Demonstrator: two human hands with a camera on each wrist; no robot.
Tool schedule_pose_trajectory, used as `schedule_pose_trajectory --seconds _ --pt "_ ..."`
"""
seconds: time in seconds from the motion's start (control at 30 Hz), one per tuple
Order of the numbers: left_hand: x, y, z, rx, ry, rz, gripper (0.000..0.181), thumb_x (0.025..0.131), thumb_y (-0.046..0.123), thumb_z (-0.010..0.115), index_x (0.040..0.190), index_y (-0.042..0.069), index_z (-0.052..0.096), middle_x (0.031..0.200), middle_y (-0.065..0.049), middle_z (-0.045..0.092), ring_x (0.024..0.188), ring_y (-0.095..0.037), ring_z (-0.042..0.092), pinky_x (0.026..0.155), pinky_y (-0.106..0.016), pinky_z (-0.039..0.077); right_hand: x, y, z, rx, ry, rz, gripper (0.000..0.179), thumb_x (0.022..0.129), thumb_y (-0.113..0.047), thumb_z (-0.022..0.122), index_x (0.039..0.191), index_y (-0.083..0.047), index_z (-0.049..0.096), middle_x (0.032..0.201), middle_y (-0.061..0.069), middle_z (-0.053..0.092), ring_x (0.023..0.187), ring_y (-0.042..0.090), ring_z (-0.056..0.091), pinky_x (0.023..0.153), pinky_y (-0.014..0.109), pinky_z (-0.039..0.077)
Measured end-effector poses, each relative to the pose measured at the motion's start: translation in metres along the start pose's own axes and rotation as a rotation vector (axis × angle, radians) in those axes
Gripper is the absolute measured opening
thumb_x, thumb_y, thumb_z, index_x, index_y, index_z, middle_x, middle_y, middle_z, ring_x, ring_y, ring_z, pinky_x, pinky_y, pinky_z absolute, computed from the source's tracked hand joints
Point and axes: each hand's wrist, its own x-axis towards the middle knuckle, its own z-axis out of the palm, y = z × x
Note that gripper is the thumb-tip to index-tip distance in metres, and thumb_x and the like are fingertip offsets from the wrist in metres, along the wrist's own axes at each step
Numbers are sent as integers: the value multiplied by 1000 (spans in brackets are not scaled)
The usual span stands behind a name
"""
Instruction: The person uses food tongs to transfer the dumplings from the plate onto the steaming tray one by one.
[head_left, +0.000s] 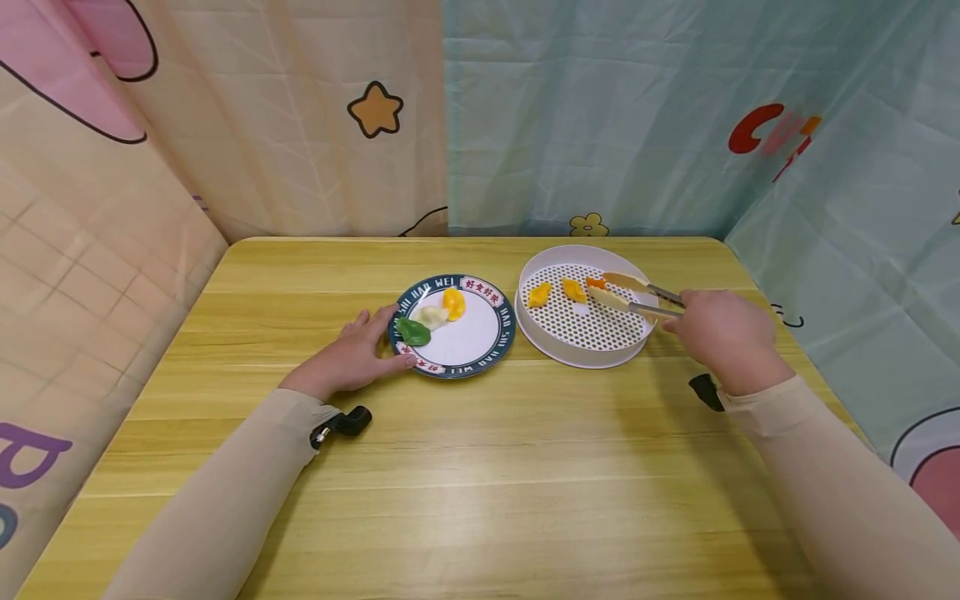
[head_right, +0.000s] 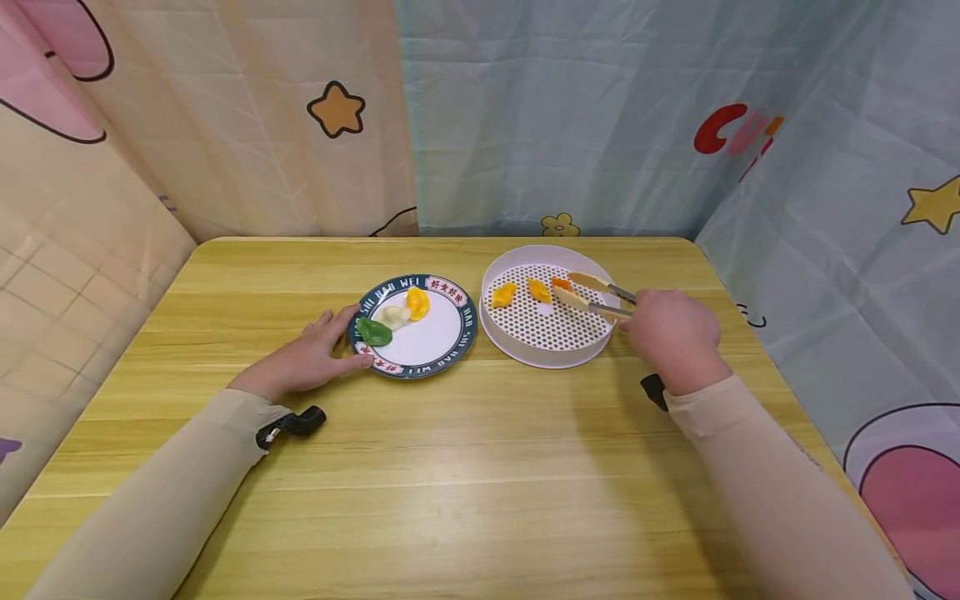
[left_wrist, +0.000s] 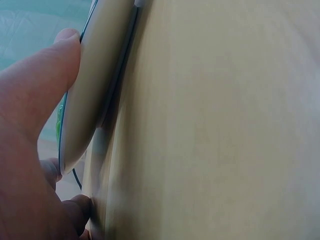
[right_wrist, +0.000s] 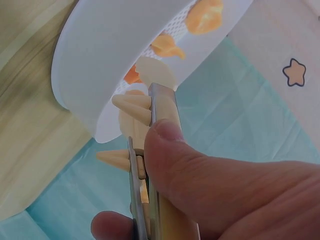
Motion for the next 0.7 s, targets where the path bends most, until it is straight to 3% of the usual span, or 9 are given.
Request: schedule_pose_trajectory --seconds 0.3,0.43,0.63,0.7 --pt "-1 1 0 2 2 3 112 88 81 60 171 27 7 178 -18 10 161 -54 1 120 -80 16 -8 5 -5 40 18 -20 42 98 -38 73 114 -2 61 91 23 68 73 37 64 50 44 47" --pt "-1 2 0 3 1 1 112 88 82 60 171 28 7 177 -19 10 161 -54 1 119 -81 17 -17 6 -9 66 57 -32 40 99 -40 71 111 -4 58 85 19 66 72 38 63 49 44 45" --pt "-1 2 -1 3 2 -3 112 88 83 59 171 29 7 177 -19 9 161 -54 1 119 -81 17 -31 -14 -9 68 172 -137 35 98 -40 74 98 -10 56 68 7 56 59 26 52 45 36 37" --pt "0 1 0 5 1 -3 113 87 84 58 171 29 6 178 -18 9 161 -54 1 119 -81 17 -33 -26 -9 64 174 -163 36 98 -41 74 110 -8 63 76 11 63 62 26 55 46 35 37"
